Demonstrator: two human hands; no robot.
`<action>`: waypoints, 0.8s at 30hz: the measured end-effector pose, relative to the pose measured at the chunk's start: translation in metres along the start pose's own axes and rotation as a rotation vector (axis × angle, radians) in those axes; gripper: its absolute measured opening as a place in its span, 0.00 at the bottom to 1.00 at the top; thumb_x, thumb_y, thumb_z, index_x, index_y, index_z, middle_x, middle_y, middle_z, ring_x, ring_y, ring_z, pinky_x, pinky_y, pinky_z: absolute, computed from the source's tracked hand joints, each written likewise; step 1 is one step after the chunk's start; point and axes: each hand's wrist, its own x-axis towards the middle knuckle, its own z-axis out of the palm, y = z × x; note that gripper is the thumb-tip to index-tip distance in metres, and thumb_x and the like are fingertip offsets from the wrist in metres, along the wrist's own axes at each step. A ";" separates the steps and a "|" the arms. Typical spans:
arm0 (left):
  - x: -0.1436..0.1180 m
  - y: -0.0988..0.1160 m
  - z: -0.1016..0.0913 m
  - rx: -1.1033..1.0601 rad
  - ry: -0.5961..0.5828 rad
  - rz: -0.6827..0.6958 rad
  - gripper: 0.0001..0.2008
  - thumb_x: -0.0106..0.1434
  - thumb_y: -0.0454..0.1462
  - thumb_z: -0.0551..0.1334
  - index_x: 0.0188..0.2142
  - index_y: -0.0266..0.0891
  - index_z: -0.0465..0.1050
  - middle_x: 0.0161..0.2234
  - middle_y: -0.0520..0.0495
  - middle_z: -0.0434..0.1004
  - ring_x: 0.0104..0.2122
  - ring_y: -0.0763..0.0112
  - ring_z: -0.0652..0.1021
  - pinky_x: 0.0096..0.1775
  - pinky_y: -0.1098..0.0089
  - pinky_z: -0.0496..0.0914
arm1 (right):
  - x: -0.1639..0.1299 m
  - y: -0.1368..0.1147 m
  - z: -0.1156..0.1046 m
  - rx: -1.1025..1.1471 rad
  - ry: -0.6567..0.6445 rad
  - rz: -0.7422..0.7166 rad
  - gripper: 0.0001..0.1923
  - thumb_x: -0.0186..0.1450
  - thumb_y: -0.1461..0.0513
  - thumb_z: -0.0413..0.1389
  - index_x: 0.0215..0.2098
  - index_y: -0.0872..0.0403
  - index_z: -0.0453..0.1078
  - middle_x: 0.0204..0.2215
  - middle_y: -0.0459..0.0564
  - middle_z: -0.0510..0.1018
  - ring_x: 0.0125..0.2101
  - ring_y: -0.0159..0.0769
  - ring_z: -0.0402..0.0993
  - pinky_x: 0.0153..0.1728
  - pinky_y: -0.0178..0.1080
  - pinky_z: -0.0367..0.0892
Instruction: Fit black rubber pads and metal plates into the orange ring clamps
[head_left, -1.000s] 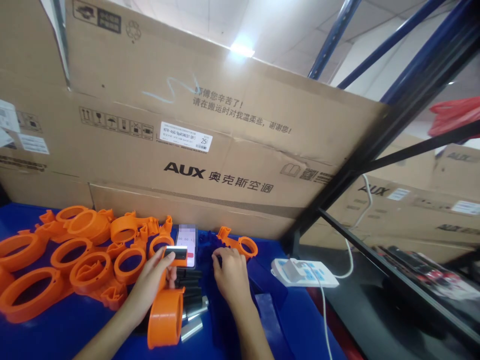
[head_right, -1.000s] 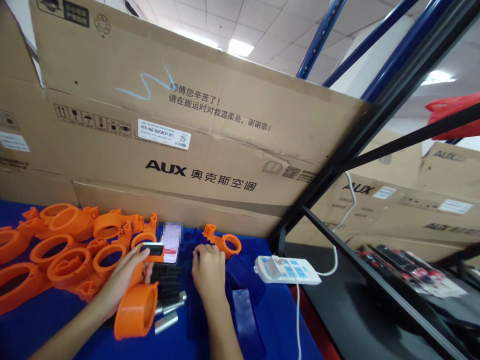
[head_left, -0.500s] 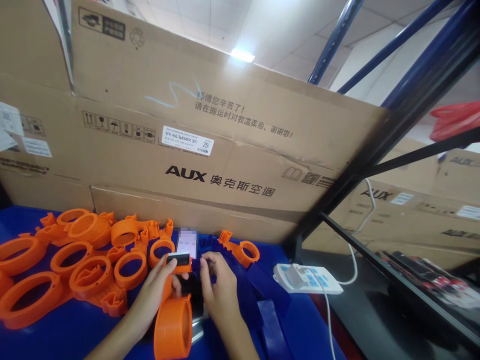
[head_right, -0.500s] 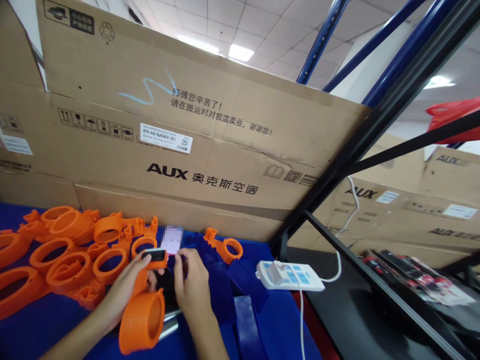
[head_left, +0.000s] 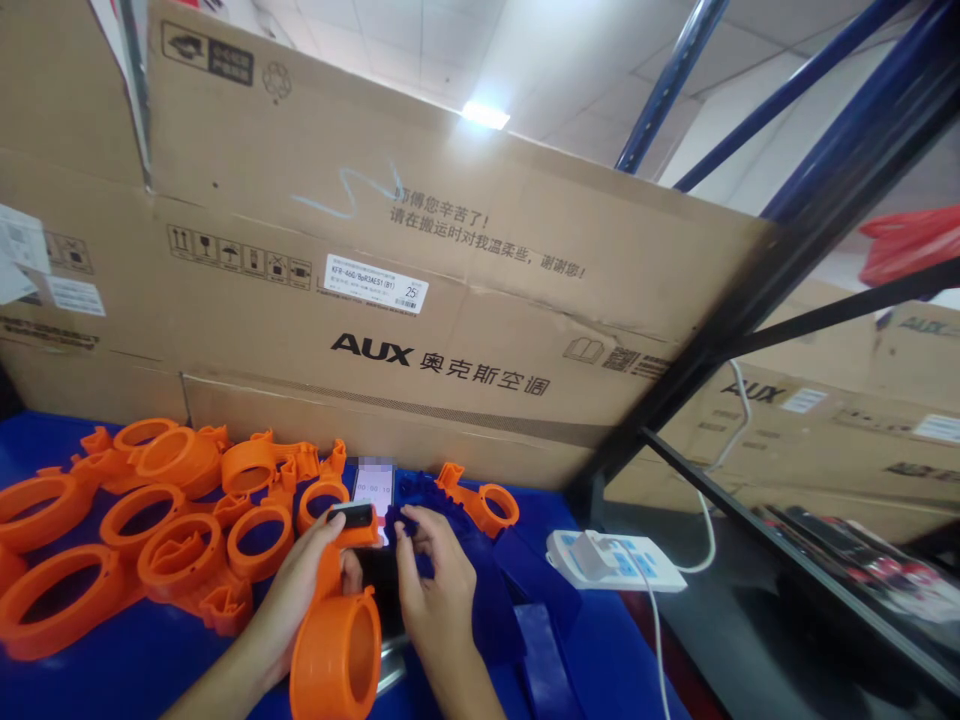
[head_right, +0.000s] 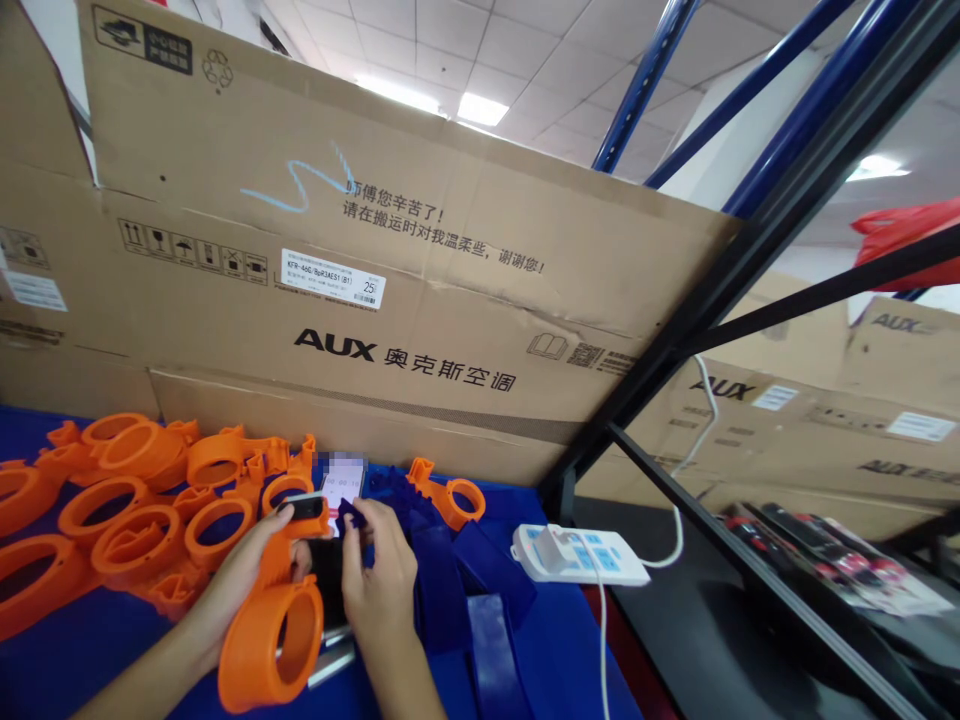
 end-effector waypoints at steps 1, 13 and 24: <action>-0.001 0.000 0.000 0.002 0.001 -0.008 0.27 0.63 0.56 0.64 0.21 0.36 0.76 0.15 0.46 0.75 0.16 0.69 0.72 0.23 0.72 0.66 | 0.001 0.001 0.000 -0.004 0.005 -0.009 0.10 0.73 0.65 0.55 0.50 0.52 0.75 0.41 0.53 0.81 0.36 0.37 0.80 0.35 0.37 0.78; 0.001 0.007 -0.006 -0.065 0.032 0.033 0.26 0.61 0.55 0.67 0.19 0.36 0.74 0.16 0.45 0.76 0.18 0.67 0.74 0.25 0.69 0.67 | 0.001 -0.008 0.004 0.340 -0.232 0.063 0.15 0.71 0.64 0.57 0.55 0.50 0.74 0.51 0.57 0.76 0.45 0.42 0.80 0.41 0.40 0.81; 0.005 -0.003 -0.010 0.011 0.040 0.056 0.22 0.63 0.54 0.66 0.24 0.38 0.74 0.16 0.47 0.76 0.19 0.68 0.73 0.26 0.70 0.68 | 0.011 0.001 -0.015 0.076 -0.485 -0.063 0.29 0.71 0.66 0.56 0.69 0.47 0.62 0.47 0.55 0.76 0.37 0.38 0.76 0.41 0.41 0.77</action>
